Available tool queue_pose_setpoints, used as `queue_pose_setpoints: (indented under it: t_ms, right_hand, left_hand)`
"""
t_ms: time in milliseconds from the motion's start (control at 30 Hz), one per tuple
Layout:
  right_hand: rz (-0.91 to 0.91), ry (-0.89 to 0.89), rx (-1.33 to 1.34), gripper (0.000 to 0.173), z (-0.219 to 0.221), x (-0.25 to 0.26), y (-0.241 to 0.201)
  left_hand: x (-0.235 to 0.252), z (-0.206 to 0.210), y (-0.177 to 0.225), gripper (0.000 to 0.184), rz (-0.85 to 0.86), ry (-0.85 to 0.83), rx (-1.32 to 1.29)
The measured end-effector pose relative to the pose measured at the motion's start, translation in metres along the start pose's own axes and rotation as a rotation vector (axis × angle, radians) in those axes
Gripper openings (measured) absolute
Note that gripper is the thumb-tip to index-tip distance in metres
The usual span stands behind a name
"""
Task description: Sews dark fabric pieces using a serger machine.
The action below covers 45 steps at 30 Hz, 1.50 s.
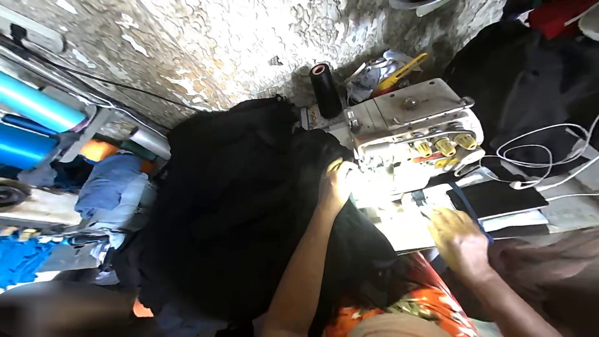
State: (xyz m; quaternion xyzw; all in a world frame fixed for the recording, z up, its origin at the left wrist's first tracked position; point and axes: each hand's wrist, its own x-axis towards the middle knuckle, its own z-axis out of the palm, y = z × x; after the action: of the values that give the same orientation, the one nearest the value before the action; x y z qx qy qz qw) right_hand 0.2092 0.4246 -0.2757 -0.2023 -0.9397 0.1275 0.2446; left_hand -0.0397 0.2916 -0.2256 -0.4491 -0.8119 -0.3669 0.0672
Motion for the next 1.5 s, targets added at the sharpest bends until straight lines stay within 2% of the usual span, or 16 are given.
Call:
queue_pose_setpoints:
  t_ms: [133,267,367,467,633,733,833,900,1000,1167,1267,1367,1500]
  right_hand:
    - [0.138,-0.132,-0.091,0.024,-0.005,0.002,0.015]
    - [0.110,-0.176,-0.136,0.024,-0.002,-0.002,0.009]
    - [0.090,-0.117,-0.154,0.024,-0.003,-0.004,0.007]
    - [0.138,-0.070,-0.049,0.026,-0.011,-0.002,-0.003]
    - [0.125,-0.105,0.230,0.030,-0.033,0.029,-0.035]
    - [0.029,-0.120,0.248,0.036,-0.034,0.053,-0.050]
    - [-0.102,-0.071,0.080,0.025,-0.026,0.073,-0.068]
    - [-0.124,-0.108,-0.036,0.024,-0.020,0.083,-0.081]
    - [-0.134,-0.170,-0.068,0.029,-0.003,0.096,-0.088]
    - [-0.165,-0.015,0.027,0.024,-0.004,0.080,-0.074]
    - [-0.097,0.060,0.147,0.028,-0.019,0.048,-0.048]
    - [0.064,0.054,0.075,0.031,-0.026,0.016,-0.015]
    - [0.247,-0.012,-0.021,0.030,-0.027,-0.007,0.011]
  left_hand:
    - [-0.003,0.002,0.006,0.017,-0.108,0.054,-0.012]
    - [-0.018,0.006,0.009,0.030,-0.167,0.125,-0.011]
    - [-0.036,0.003,0.011,0.036,-0.206,0.117,-0.062]
    - [-0.052,-0.006,0.022,0.040,-0.331,0.095,-0.177]
    - [-0.078,-0.012,0.035,0.033,-0.417,0.165,-0.324]
    - [-0.090,-0.012,0.046,0.035,-0.391,0.225,-0.366]
    - [-0.095,-0.011,0.054,0.038,-0.331,0.280,-0.391]
    - [-0.097,-0.009,0.056,0.038,-0.316,0.283,-0.401]
    - [-0.100,-0.008,0.058,0.038,-0.274,0.294,-0.382]
    - [-0.105,-0.014,0.064,0.038,-0.240,0.290,-0.351]
    - [-0.115,-0.023,0.070,0.037,-0.183,0.280,-0.294]
    - [-0.130,-0.024,0.079,0.033,-0.121,0.217,-0.282]
    - [-0.157,-0.007,0.085,0.030,0.016,0.128,-0.239]
